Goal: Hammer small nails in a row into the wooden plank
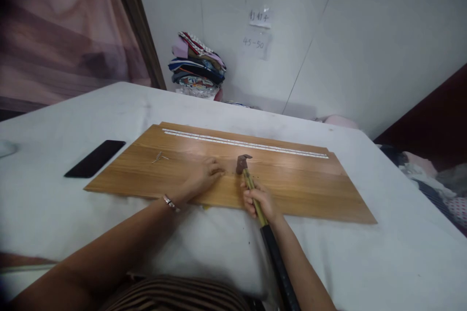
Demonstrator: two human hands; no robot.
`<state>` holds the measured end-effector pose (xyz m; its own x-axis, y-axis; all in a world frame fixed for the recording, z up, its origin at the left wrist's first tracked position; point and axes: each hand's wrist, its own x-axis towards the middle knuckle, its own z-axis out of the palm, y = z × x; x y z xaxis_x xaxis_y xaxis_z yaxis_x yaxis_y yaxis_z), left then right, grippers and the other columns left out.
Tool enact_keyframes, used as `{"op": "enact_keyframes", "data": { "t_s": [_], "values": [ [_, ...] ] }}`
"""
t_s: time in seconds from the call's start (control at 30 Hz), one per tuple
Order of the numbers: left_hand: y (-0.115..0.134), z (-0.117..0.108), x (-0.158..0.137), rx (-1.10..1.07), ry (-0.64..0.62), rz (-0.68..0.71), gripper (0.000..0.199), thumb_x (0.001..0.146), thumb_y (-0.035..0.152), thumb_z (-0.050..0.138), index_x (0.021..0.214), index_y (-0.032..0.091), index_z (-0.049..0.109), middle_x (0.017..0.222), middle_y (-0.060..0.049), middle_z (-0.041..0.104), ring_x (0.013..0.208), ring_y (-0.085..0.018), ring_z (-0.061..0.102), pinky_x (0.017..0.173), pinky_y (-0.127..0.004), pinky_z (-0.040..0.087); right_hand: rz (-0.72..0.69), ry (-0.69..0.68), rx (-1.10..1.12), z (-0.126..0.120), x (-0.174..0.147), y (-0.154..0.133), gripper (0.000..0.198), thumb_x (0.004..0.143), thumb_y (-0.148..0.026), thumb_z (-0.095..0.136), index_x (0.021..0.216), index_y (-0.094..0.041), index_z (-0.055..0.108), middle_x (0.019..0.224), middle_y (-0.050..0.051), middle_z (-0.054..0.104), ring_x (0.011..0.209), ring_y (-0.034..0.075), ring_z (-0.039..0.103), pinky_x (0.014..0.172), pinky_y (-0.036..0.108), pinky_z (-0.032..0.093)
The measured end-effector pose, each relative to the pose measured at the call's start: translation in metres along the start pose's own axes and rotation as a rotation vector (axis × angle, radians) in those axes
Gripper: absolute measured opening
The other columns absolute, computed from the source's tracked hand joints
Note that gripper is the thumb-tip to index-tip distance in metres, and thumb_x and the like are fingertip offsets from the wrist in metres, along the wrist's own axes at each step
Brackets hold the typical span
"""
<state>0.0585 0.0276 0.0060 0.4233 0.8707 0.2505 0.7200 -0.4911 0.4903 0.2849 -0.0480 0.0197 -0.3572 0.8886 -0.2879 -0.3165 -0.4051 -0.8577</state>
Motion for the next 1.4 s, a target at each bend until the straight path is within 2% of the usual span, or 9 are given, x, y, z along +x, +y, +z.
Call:
{"op": "enact_keyframes", "data": {
  "t_s": [0.33,0.77,0.87,1.03,1.2,1.4],
  "values": [
    [-0.001,0.007,0.001,-0.045,0.026,-0.008,0.015,0.088,0.019,0.056,0.084,0.019,0.07,0.09,-0.005,0.064,0.092,-0.019,0.055,0.084,-0.032,0.043,-0.009,-0.006,-0.008,-0.001,0.0,0.0,0.034,0.068,-0.029,0.064,0.098,-0.019,0.052,0.053,-0.011,0.044,0.031,0.005,0.035,0.027,0.017,0.025],
    [0.007,0.005,0.002,0.041,-0.001,0.024,0.016,0.089,0.015,0.049,0.082,0.017,0.063,0.091,-0.007,0.062,0.093,-0.021,0.054,0.087,-0.035,0.044,-0.022,0.011,-0.007,0.007,-0.004,-0.006,0.032,0.066,-0.028,0.065,0.095,-0.019,0.052,0.051,-0.011,0.044,0.031,0.005,0.035,0.027,0.017,0.024],
    [0.009,0.003,0.0,0.04,-0.002,0.018,0.014,0.09,0.018,0.05,0.087,0.017,0.064,0.096,-0.007,0.063,0.096,-0.021,0.054,0.089,-0.035,0.044,-0.001,-0.003,-0.005,0.009,-0.003,-0.006,0.033,0.065,-0.028,0.065,0.094,-0.019,0.052,0.05,-0.011,0.044,0.031,0.005,0.035,0.027,0.017,0.024],
    [0.012,0.0,-0.001,0.059,-0.04,0.084,0.021,0.091,0.024,0.052,0.107,0.021,0.065,0.109,-0.006,0.063,0.106,-0.021,0.053,0.094,-0.037,0.04,0.001,0.029,-0.013,0.011,-0.004,-0.007,0.035,0.064,-0.029,0.065,0.094,-0.019,0.05,0.05,-0.012,0.045,0.031,0.006,0.035,0.026,0.016,0.025],
    [0.01,0.0,0.0,0.073,-0.075,0.129,0.018,0.091,0.024,0.051,0.098,0.021,0.067,0.102,-0.005,0.063,0.103,-0.021,0.053,0.092,-0.036,0.041,0.005,0.002,-0.02,0.008,-0.002,-0.006,0.034,0.065,-0.028,0.064,0.095,-0.02,0.05,0.05,-0.012,0.044,0.031,0.005,0.035,0.027,0.016,0.026],
    [0.018,-0.005,-0.002,0.042,-0.03,0.087,0.02,0.089,0.022,0.051,0.101,0.02,0.067,0.104,-0.006,0.065,0.103,-0.022,0.055,0.094,-0.038,0.043,-0.008,-0.004,-0.001,0.006,-0.001,-0.004,0.036,0.065,-0.028,0.064,0.098,-0.019,0.052,0.051,-0.012,0.044,0.03,0.005,0.035,0.027,0.016,0.025]
  ]
}}
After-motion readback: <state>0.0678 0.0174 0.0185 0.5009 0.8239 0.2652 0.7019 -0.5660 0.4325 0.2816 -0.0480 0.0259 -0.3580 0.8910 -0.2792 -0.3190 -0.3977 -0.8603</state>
